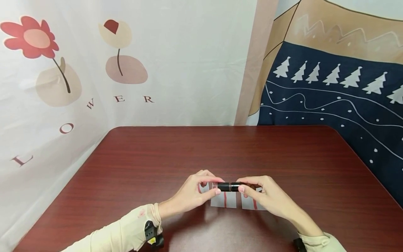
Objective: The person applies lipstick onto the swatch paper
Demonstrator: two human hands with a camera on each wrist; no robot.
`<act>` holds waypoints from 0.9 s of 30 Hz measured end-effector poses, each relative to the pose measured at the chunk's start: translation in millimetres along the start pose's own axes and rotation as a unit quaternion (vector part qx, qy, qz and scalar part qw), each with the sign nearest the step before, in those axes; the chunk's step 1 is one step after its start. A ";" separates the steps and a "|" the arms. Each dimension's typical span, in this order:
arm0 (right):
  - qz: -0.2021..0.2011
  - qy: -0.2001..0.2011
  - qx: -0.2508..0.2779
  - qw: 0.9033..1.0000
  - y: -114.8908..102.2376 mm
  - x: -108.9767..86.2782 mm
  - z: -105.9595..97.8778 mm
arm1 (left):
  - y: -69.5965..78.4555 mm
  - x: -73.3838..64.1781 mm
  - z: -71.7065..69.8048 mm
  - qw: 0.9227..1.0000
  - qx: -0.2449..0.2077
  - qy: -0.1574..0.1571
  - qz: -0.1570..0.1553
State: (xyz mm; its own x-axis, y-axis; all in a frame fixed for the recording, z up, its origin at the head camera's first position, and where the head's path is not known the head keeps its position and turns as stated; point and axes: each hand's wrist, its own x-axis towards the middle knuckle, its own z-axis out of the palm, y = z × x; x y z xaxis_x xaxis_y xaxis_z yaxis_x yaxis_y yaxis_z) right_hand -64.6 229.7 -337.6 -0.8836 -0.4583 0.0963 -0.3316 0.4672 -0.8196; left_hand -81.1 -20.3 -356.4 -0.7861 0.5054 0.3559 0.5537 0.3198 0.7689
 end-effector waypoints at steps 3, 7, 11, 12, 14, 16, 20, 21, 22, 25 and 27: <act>0.002 -0.002 0.001 1.000 0.1 0.0 0.3 | 0.0 -1.0 0.2 1.000 0.003 0.000 -0.001; 0.006 -0.002 0.005 1.000 0.1 -0.4 0.9 | 0.5 -2.2 0.4 1.000 0.005 -0.002 -0.005; 0.002 0.001 0.019 1.000 -0.1 -0.4 1.3 | 1.3 -1.9 0.2 1.000 -0.011 -0.001 -0.008; 0.001 -0.001 0.025 1.000 -0.2 -0.3 1.3 | 1.3 -1.8 0.2 1.000 -0.017 0.001 -0.007; -0.003 -0.003 0.036 0.999 -0.3 -0.3 1.8 | 1.6 -1.5 0.3 1.000 -0.027 0.003 -0.005; -0.002 -0.008 0.048 0.999 -0.5 -0.3 2.3 | 2.1 -1.3 0.2 0.999 -0.035 0.005 -0.002; -0.006 -0.010 0.062 0.998 -0.4 -0.6 3.1 | 3.0 -1.5 0.5 0.999 -0.046 0.006 0.001; -0.010 -0.009 0.064 0.998 -0.3 -0.7 3.1 | 2.9 -1.2 0.8 0.999 -0.050 0.006 0.002; -0.015 -0.009 0.065 0.998 -0.1 -0.9 3.1 | 2.9 -1.1 1.1 0.999 -0.054 0.007 0.002; -0.027 -0.005 0.070 0.997 0.4 -1.0 3.3 | 3.6 -0.7 2.1 0.997 -0.072 0.004 -0.007; -0.029 -0.001 0.068 0.997 0.6 -0.9 3.7 | 5.3 -0.8 2.4 0.996 -0.081 0.002 -0.021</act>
State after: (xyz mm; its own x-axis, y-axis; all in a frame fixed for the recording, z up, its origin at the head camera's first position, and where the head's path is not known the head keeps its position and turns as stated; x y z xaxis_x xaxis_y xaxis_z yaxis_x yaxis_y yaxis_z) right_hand -62.8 227.5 -340.2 -0.8629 -0.4841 0.1449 -0.3344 0.3322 -0.8819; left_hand -76.8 -17.1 -353.8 -0.8087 0.4913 0.3234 0.4690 0.2069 0.8586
